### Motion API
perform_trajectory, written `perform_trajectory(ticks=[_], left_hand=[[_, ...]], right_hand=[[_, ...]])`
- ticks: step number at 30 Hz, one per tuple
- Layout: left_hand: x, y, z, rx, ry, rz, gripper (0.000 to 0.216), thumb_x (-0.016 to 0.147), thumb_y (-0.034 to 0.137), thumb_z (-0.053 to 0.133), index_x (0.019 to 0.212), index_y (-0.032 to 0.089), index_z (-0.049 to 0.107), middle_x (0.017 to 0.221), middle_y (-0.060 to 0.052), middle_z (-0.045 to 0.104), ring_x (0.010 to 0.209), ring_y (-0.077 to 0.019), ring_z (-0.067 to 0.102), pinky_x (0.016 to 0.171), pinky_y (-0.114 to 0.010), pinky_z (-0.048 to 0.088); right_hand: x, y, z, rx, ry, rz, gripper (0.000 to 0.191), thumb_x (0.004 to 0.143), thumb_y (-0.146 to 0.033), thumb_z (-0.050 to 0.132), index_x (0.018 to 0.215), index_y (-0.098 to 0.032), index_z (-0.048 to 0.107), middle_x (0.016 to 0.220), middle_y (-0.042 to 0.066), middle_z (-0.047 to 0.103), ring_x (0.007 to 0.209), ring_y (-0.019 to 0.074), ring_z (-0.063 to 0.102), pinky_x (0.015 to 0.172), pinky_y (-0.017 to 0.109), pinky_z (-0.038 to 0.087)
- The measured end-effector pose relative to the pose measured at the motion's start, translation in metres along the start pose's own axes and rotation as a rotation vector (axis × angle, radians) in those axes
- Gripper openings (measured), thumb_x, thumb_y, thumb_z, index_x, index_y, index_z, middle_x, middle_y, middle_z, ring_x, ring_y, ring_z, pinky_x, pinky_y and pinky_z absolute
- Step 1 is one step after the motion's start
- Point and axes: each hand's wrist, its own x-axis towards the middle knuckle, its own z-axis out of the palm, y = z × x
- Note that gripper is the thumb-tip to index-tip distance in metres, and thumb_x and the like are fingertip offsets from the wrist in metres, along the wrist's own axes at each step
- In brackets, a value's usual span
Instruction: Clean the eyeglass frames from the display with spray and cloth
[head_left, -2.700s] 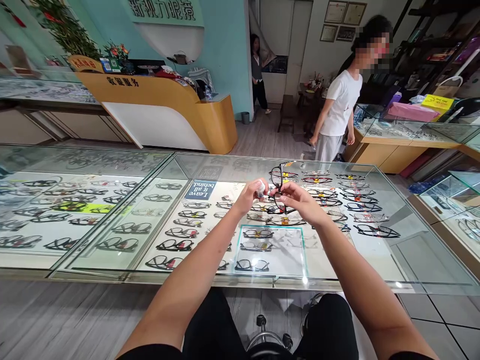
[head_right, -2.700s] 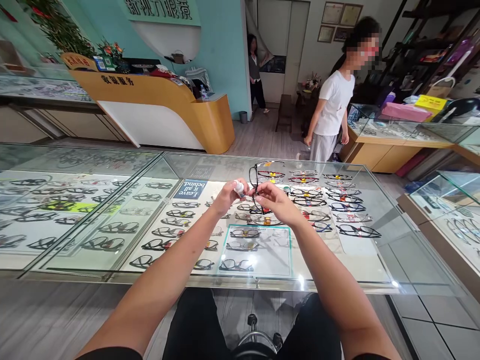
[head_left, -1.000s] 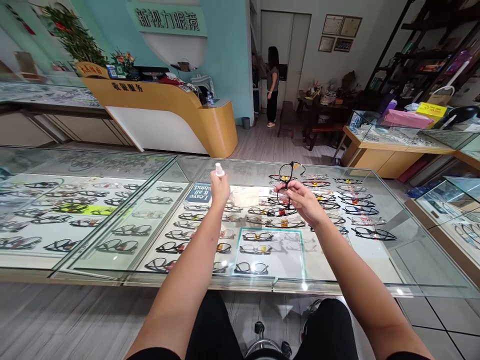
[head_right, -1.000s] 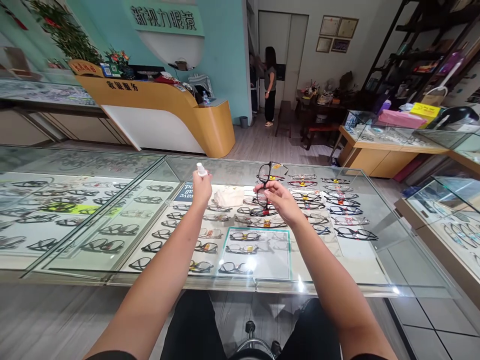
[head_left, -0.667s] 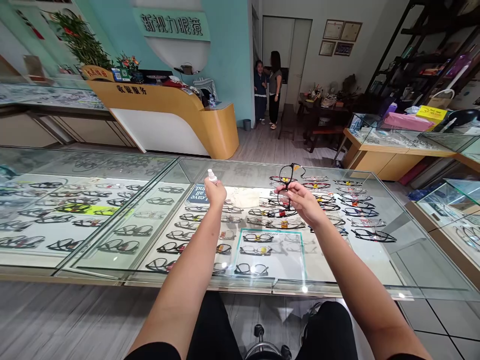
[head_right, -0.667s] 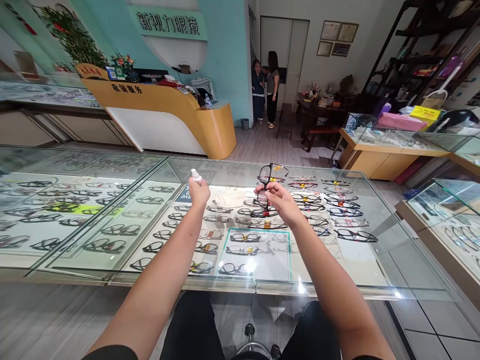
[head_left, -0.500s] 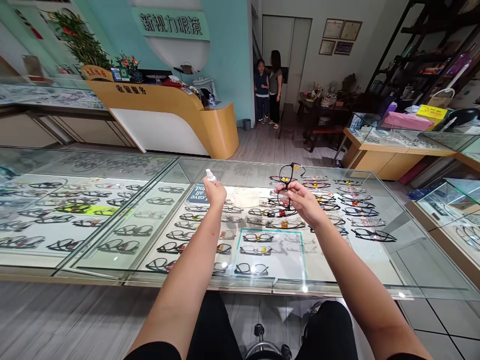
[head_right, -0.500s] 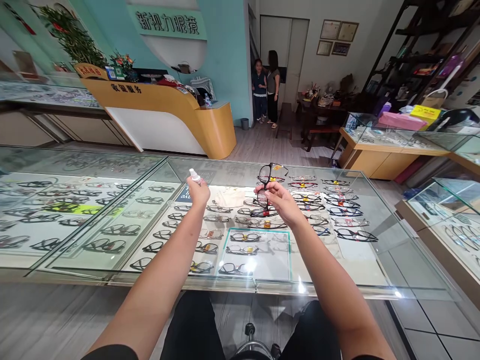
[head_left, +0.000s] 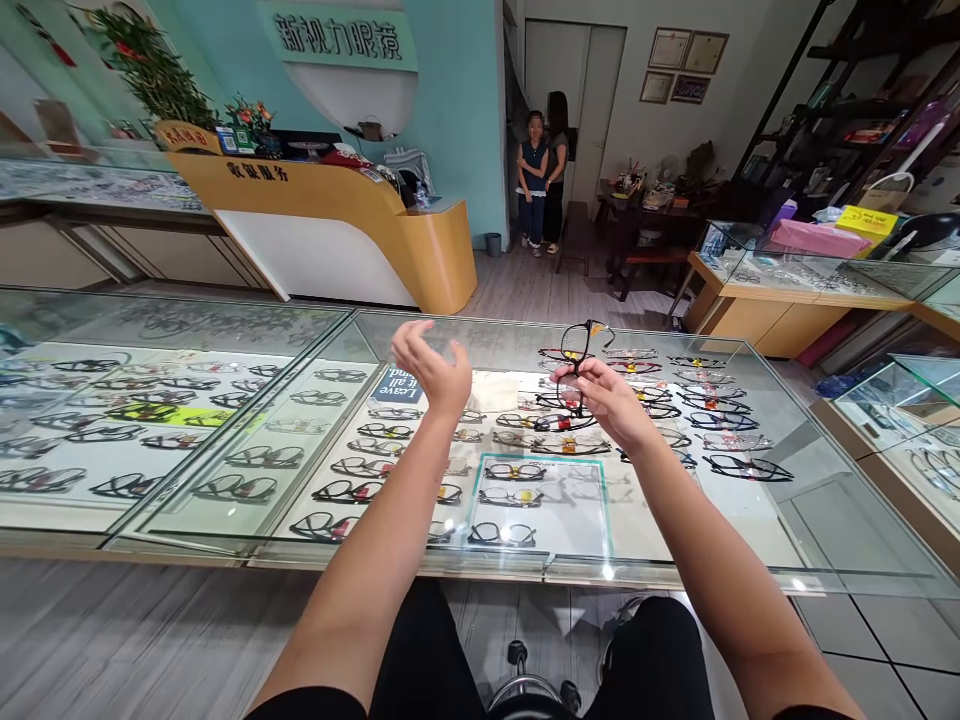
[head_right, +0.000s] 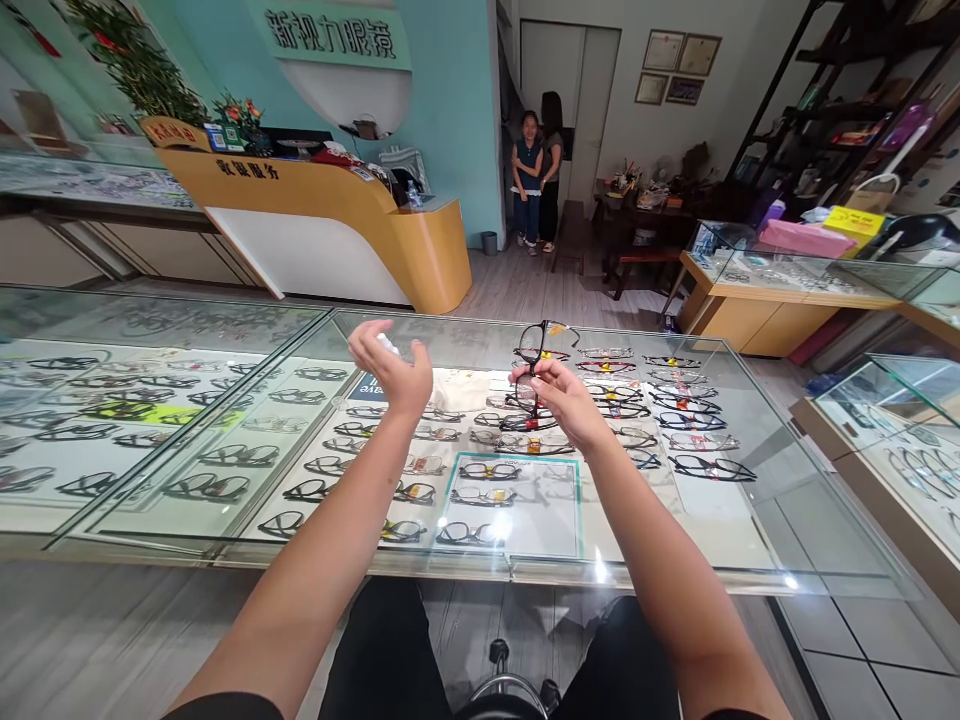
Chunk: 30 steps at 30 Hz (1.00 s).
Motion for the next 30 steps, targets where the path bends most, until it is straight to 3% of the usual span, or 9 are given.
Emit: perform_trajectory(ticks=[2, 5, 7, 9, 13, 19, 26, 30], left_hand=[[-0.001, 0.007, -0.003, -0.048, -0.258, 0.054, 0.023, 0.093, 0.018, 0.061, 0.116, 0.021, 0.062, 0.121, -0.014, 0.070, 0.119, -0.0320, 0.066, 0.110, -0.045, 0.048], [-0.004, 0.008, -0.004, -0.040, -0.787, 0.095, 0.007, 0.095, 0.022, 0.061, 0.099, 0.024, 0.066, 0.095, -0.006, 0.072, 0.087, -0.0262, 0.066, 0.083, -0.037, 0.047], [-0.008, 0.004, -0.003, 0.038, -1.017, 0.129, 0.007, 0.089, 0.024, 0.071, 0.095, 0.025, 0.068, 0.096, -0.005, 0.073, 0.087, -0.0269, 0.065, 0.078, -0.036, 0.042], [-0.012, -0.001, 0.000, 0.089, -1.121, 0.144, 0.019, 0.078, 0.026, 0.083, 0.092, 0.026, 0.071, 0.101, -0.006, 0.073, 0.094, -0.0291, 0.066, 0.079, -0.035, 0.041], [-0.017, -0.010, 0.006, 0.078, -1.160, 0.102, 0.026, 0.067, 0.027, 0.093, 0.083, 0.027, 0.073, 0.096, -0.006, 0.071, 0.095, -0.0307, 0.065, 0.081, -0.034, 0.041], [-0.016, -0.012, 0.008, -0.031, -1.060, -0.036, 0.020, 0.082, 0.029, 0.082, 0.070, 0.026, 0.066, 0.081, -0.006, 0.066, 0.079, -0.0266, 0.056, 0.077, -0.035, 0.038], [-0.004, -0.017, 0.019, -0.302, -0.767, -0.470, 0.021, 0.103, 0.040, 0.057, 0.088, 0.025, 0.059, 0.076, -0.002, 0.060, 0.069, -0.0224, 0.056, 0.070, -0.033, 0.043], [0.002, -0.013, 0.022, -0.539, -0.726, -0.691, 0.039, 0.104, 0.058, 0.058, 0.102, 0.020, 0.065, 0.089, -0.008, 0.073, 0.078, -0.0243, 0.071, 0.072, -0.037, 0.056]], right_hand=[[0.000, -0.001, 0.000, -0.002, 0.000, -0.003, 0.038, 0.084, -0.045, 0.095, 0.101, -0.027, 0.067, 0.123, 0.007, 0.082, 0.124, 0.0277, 0.076, 0.098, 0.039, 0.058], [0.000, -0.002, -0.001, -0.019, 0.000, 0.000, 0.038, 0.085, -0.046, 0.095, 0.100, -0.028, 0.065, 0.124, 0.007, 0.082, 0.125, 0.0284, 0.076, 0.099, 0.040, 0.058], [0.000, -0.002, -0.001, -0.029, 0.001, 0.003, 0.038, 0.085, -0.046, 0.094, 0.101, -0.028, 0.065, 0.126, 0.007, 0.082, 0.126, 0.0290, 0.076, 0.101, 0.041, 0.059], [0.000, -0.001, -0.001, -0.028, 0.002, 0.000, 0.039, 0.085, -0.047, 0.095, 0.101, -0.028, 0.065, 0.126, 0.007, 0.082, 0.127, 0.0294, 0.076, 0.103, 0.042, 0.059], [0.000, 0.000, -0.002, -0.020, -0.004, -0.008, 0.038, 0.085, -0.047, 0.094, 0.101, -0.028, 0.066, 0.123, 0.006, 0.082, 0.126, 0.0289, 0.076, 0.101, 0.042, 0.060], [0.000, -0.001, -0.002, -0.045, 0.003, 0.002, 0.040, 0.084, -0.049, 0.095, 0.101, -0.029, 0.065, 0.125, 0.007, 0.082, 0.128, 0.0307, 0.075, 0.104, 0.045, 0.060], [0.000, -0.001, -0.001, -0.036, 0.007, 0.007, 0.039, 0.084, -0.047, 0.095, 0.100, -0.028, 0.065, 0.126, 0.007, 0.082, 0.127, 0.0298, 0.076, 0.103, 0.043, 0.059], [0.000, -0.001, -0.001, -0.043, 0.006, 0.006, 0.039, 0.085, -0.048, 0.094, 0.101, -0.028, 0.064, 0.128, 0.008, 0.082, 0.128, 0.0307, 0.075, 0.103, 0.044, 0.059]])
